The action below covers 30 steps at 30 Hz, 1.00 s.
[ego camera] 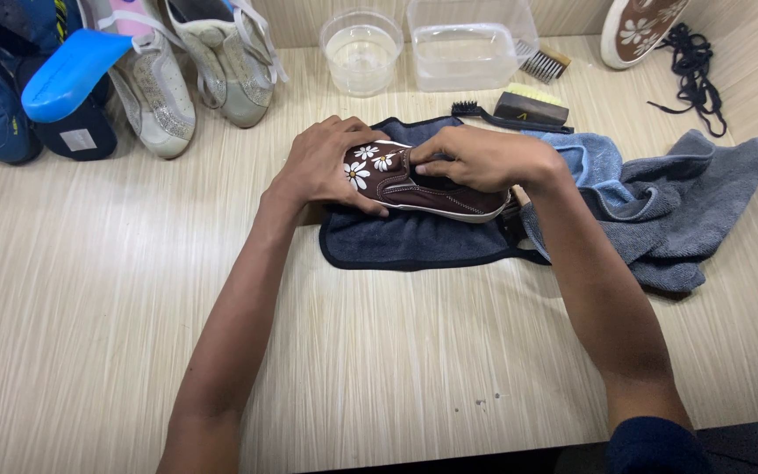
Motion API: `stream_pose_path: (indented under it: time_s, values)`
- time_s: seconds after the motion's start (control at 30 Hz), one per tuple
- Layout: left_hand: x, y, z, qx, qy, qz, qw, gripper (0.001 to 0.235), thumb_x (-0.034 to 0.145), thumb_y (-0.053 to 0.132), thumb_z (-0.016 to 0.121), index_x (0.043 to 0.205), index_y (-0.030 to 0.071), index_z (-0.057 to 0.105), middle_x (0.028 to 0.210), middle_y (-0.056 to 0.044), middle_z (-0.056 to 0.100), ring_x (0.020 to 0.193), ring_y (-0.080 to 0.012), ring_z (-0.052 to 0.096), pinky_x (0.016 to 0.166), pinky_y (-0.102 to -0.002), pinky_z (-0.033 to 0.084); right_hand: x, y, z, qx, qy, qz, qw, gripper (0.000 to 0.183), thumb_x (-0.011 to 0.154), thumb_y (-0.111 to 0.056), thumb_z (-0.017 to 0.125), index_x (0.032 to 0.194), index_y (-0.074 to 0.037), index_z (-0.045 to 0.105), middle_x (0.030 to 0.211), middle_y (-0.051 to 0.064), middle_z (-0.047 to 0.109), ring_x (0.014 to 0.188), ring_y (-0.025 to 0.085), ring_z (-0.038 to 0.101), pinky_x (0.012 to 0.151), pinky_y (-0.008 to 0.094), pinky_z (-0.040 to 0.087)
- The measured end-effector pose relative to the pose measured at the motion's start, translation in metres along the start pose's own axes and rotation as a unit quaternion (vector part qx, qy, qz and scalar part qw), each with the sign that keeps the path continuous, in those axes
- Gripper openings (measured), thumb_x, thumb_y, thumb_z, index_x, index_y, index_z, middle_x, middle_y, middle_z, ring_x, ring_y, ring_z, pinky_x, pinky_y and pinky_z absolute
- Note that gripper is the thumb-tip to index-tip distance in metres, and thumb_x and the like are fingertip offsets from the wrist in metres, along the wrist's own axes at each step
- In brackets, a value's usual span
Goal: The person scrubs a brown slip-on shoe with white daisy patterns using a blue brush. They repeatedly dip the brush into a clear container of liquid and scrub the shoe's upper, sides, and interior. The shoe rests on a dark towel on a light wooden table.
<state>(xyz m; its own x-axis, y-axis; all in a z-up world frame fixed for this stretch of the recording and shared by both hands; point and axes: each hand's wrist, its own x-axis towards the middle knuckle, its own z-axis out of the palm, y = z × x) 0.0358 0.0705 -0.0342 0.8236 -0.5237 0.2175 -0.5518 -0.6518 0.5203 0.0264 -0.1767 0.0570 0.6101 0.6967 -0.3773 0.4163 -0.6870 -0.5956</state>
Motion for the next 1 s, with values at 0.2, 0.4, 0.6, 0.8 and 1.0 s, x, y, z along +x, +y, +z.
stream_pose_path:
  time_s: [0.2,0.4,0.6,0.8,1.0]
  values:
    - [-0.001,-0.005,0.004,0.005,0.012,0.001,1.000,0.104,0.038,0.073,0.097,0.129,0.027,0.073,0.113,-0.003,0.072,0.106,-0.0290,0.065,0.088,-0.038,0.048,-0.062,-0.010,-0.036,0.106,0.055,0.052,0.992,0.059,0.095,-0.005,0.062,0.152,-0.002,0.049,0.123,0.027,0.062,0.112,0.036,0.059,0.104,0.053,0.050]
    - [0.001,-0.011,0.016,0.080,0.028,0.022,0.996,0.107,0.042,0.091,0.078,0.130,0.029,0.070,0.111,0.001,0.066,0.098,-0.0254,0.061,0.081,-0.045,0.050,-0.049,0.011,-0.031,0.015,0.071,0.112,0.991,0.034,0.088,-0.031,0.075,0.115,-0.010,0.075,0.102,0.002,0.076,0.090,0.013,0.068,0.081,0.028,0.050]
    - [-0.005,-0.008,0.015,0.094,0.052,0.031,0.994,0.109,0.046,0.092,0.077,0.134,0.027,0.070,0.116,0.000,0.068,0.101,-0.0256,0.061,0.082,-0.049,0.051,-0.047,0.005,-0.027,0.059,0.054,0.079,0.994,0.050,0.088,-0.033,0.069,0.134,-0.015,0.075,0.121,-0.007,0.080,0.090,0.004,0.061,0.080,0.022,0.048]
    - [0.002,-0.002,0.020,0.086,0.037,0.001,0.996,0.109,0.046,0.092,0.078,0.132,0.025,0.071,0.120,-0.003,0.067,0.107,-0.0282,0.063,0.086,-0.048,0.049,-0.042,0.039,-0.035,-0.041,0.125,0.021,0.991,0.049,0.086,-0.030,0.077,0.132,-0.016,0.073,0.127,0.006,0.075,0.113,0.011,0.070,0.093,0.025,0.050]
    - [0.003,-0.007,0.015,0.071,0.015,0.003,0.997,0.114,0.045,0.091,0.077,0.136,0.023,0.068,0.121,-0.005,0.066,0.110,-0.0290,0.061,0.088,-0.049,0.046,-0.067,0.035,-0.044,-0.028,0.131,0.039,0.990,0.049,0.086,-0.031,0.074,0.132,-0.015,0.072,0.129,0.006,0.075,0.113,0.009,0.069,0.096,0.024,0.048]
